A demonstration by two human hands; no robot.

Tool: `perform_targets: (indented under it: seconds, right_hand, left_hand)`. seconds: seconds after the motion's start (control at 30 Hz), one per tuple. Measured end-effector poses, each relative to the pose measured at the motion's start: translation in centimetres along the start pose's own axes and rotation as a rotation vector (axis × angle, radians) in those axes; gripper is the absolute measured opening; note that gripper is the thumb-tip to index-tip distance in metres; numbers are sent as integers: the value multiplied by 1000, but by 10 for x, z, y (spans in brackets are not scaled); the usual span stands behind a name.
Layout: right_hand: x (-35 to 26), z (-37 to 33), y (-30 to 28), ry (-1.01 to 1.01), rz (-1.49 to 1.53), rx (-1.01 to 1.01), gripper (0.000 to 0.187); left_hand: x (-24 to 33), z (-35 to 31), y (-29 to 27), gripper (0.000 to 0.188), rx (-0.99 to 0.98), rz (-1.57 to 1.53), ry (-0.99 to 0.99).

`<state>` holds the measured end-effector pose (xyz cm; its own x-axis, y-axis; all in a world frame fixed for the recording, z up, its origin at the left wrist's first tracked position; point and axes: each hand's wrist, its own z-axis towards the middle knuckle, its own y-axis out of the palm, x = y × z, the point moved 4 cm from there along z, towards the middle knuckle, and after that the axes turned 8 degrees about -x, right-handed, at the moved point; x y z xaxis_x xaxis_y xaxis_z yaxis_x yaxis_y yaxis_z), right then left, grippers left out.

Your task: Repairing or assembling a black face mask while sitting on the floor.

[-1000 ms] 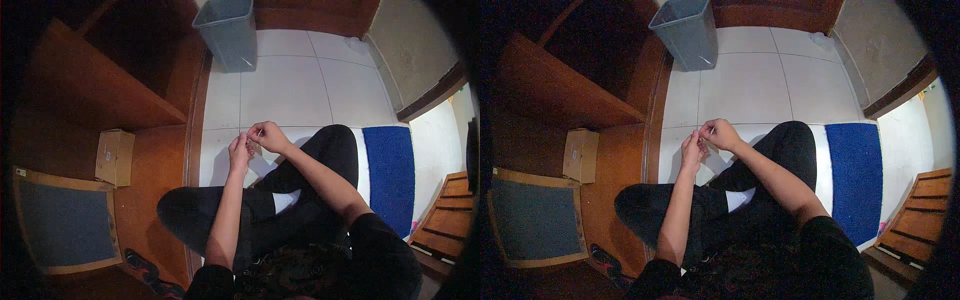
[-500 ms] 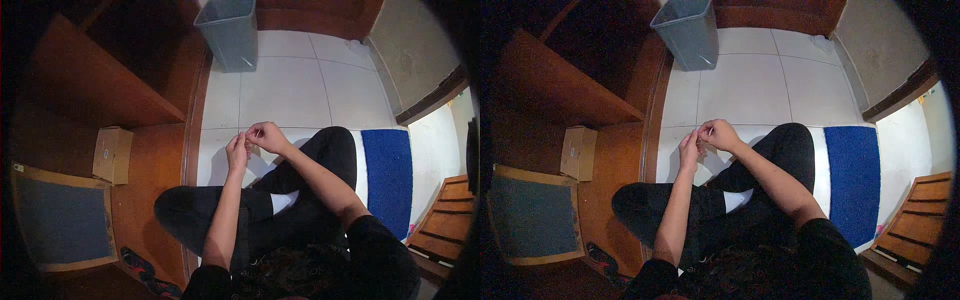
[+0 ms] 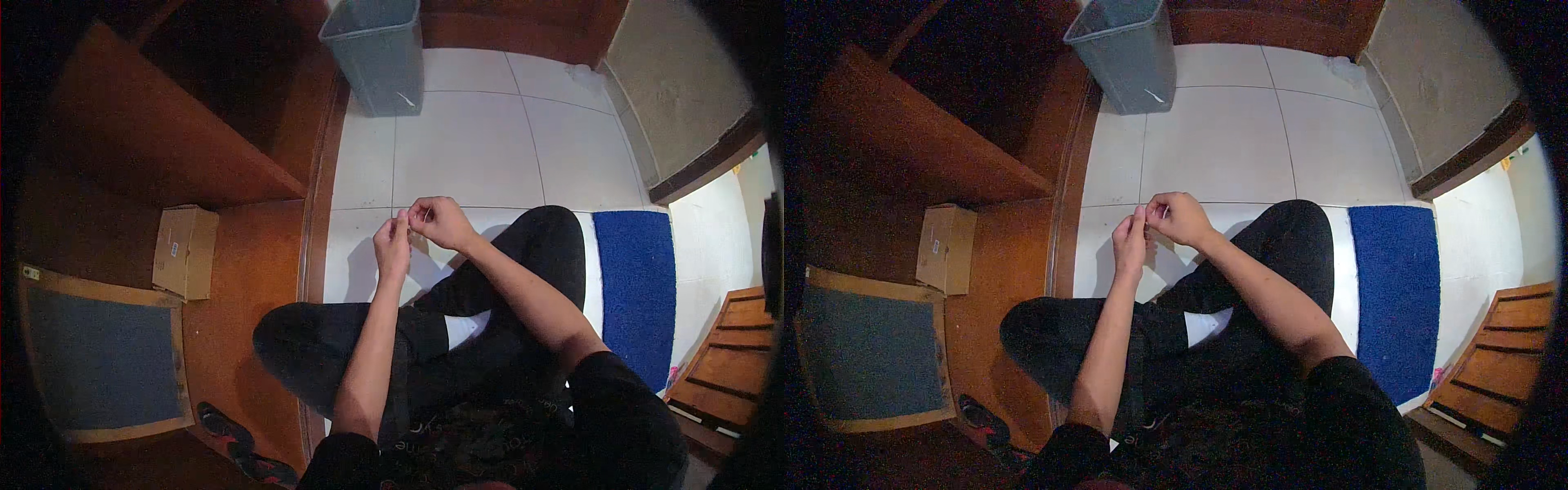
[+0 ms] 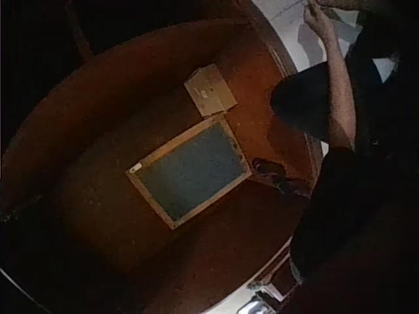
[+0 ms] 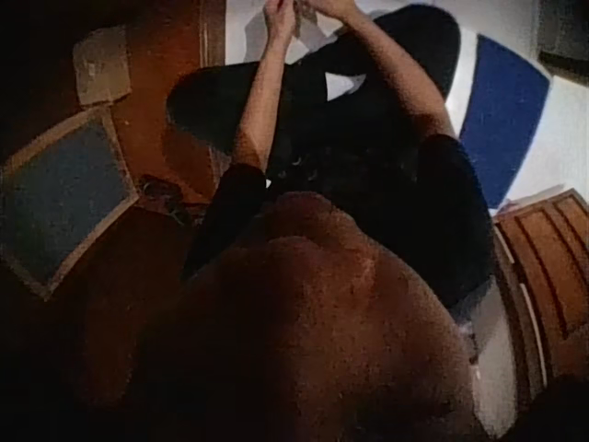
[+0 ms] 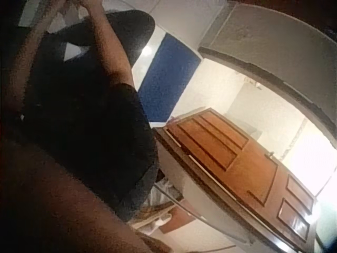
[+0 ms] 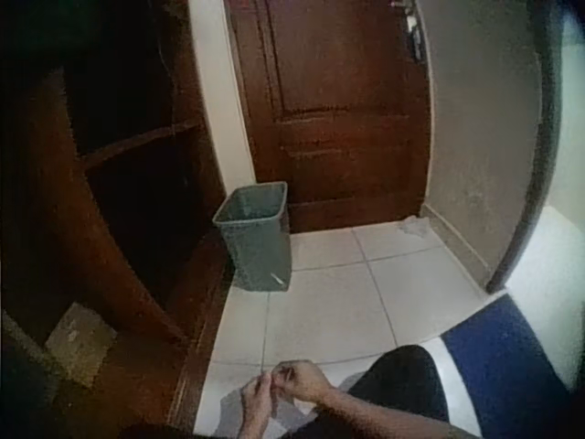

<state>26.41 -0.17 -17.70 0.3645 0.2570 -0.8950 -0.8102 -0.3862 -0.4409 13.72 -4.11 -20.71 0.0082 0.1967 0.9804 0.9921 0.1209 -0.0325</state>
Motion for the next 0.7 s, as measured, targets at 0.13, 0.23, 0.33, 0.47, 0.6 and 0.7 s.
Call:
perform_targets:
  seconds: [0.13,0.23,0.33,0.47,0.6,0.7]
  right_hand:
    - [4,2,0,12,-5,39,20]
    - [8,2,0,-13,-2,40,18]
    - [2,2,2,-5,12,35,16]
    - [4,1,0,25,12,63,23]
    - [10,4,-2,63,19,93,25]
    - [7,5,-1,81,7,101,24]
  left_hand:
    - [-4,3,-1,34,-29,-23,40]
    - [-3,2,0,34,5,15,69]
    - [-6,4,-7,36,44,117,123]
    - [-6,5,-7,37,71,214,110]
    - [-11,8,-7,38,71,199,116]
    - [-18,11,-11,37,68,148,118]
